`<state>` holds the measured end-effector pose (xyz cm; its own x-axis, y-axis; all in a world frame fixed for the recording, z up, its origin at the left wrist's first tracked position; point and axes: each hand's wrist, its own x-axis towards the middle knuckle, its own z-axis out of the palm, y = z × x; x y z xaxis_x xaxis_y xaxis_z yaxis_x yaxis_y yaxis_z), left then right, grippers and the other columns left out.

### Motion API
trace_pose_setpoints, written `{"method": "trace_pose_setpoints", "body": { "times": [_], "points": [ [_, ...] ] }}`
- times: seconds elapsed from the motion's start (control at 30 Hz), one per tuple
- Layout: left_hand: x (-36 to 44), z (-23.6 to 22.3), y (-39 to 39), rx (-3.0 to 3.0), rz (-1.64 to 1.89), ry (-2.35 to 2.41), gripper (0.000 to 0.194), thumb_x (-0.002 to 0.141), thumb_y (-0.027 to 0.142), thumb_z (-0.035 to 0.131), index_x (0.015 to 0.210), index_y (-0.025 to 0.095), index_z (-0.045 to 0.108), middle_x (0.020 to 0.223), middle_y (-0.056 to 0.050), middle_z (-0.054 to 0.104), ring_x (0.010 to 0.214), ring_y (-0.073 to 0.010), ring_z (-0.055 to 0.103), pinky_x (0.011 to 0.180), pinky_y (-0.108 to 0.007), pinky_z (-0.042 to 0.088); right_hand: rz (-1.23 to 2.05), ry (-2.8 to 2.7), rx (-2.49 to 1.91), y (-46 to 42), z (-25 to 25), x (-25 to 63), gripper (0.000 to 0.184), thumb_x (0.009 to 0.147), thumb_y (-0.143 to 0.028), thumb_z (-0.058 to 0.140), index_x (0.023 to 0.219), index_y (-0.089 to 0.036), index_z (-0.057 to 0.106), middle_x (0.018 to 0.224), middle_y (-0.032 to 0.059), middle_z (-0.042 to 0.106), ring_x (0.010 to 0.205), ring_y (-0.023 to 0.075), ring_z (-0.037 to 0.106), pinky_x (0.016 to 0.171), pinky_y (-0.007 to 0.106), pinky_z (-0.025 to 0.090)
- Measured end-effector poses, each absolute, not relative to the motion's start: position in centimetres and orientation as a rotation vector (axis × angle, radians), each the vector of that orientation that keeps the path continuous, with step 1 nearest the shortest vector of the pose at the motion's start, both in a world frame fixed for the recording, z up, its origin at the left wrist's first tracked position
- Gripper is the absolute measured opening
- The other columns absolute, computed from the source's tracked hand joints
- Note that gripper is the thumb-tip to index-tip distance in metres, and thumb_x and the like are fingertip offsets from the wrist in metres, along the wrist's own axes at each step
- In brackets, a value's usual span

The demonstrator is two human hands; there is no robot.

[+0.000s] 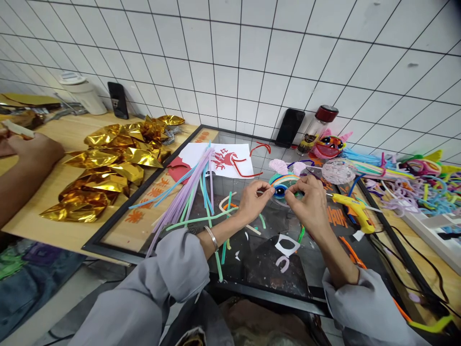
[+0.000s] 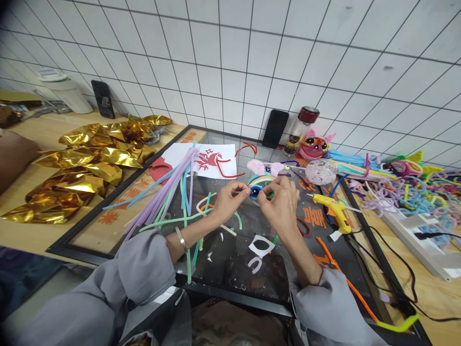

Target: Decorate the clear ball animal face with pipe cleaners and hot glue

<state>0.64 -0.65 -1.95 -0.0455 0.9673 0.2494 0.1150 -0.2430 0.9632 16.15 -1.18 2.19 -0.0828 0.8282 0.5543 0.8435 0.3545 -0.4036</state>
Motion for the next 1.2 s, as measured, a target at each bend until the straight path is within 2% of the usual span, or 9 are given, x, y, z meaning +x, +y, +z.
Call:
{"method": "trace_pose_setpoints", "body": {
  "times": [0.2,0.4,0.63,0.9,1.2],
  "points": [
    [0.9,-2.3,-0.3,1.537,1.413,1.199,0.013,0.085,0.024,0.061,0.075,0.016,0.063,0.080,-0.002,0.063,0.079,-0.0139,0.060,0.069,-0.024,0.047,-0.039,-1.888,-1.451,-1.2,2.1,16.3,0.018,0.078,-0.025,0.057,0.060,-0.022,0.062,0.084,0.0075,0.058,0.093,0.0270,0.051,0.081,0.042,0.039],
    [0.8,-2.3,0.1,1.637,1.424,1.161,0.011,0.085,0.022,0.060,0.076,0.017,0.061,0.106,-0.009,0.064,0.102,-0.0193,0.062,0.072,-0.025,0.048,-0.030,-1.883,-1.464,-1.2,2.2,16.3,0.017,0.076,-0.024,0.058,0.060,-0.022,0.060,0.083,0.0072,0.059,0.090,0.0267,0.051,0.080,0.042,0.038],
    [0.7,-2.2,0.4,1.725,1.430,1.168,0.013,0.087,0.021,0.058,0.074,0.019,0.057,0.089,-0.004,0.063,0.090,-0.0170,0.060,0.081,-0.029,0.048,-0.052,-1.873,-1.466,-1.1,2.1,16.3,0.017,0.076,-0.023,0.058,0.059,-0.022,0.059,0.080,0.0064,0.057,0.088,0.0260,0.050,0.079,0.041,0.038],
    [0.8,-2.0,0.5,1.658,1.382,1.197,0.014,0.086,0.019,0.061,0.073,0.018,0.057,0.086,-0.002,0.060,0.082,-0.0142,0.058,0.067,-0.024,0.043,-0.056,-1.857,-1.445,-0.9,1.8,16.1,0.016,0.074,-0.022,0.059,0.058,-0.023,0.055,0.079,0.0062,0.055,0.085,0.0255,0.049,0.078,0.041,0.039],
    [0.9,-1.5,0.2,1.627,1.375,1.179,0.014,0.084,0.017,0.063,0.071,0.017,0.058,0.084,-0.002,0.059,0.081,-0.0140,0.057,0.069,-0.024,0.042,-0.028,-1.856,-1.427,-1.1,2.0,16.2,0.017,0.073,-0.020,0.057,0.058,-0.024,0.050,0.077,0.0056,0.053,0.084,0.0252,0.048,0.077,0.040,0.039]
  ]
}}
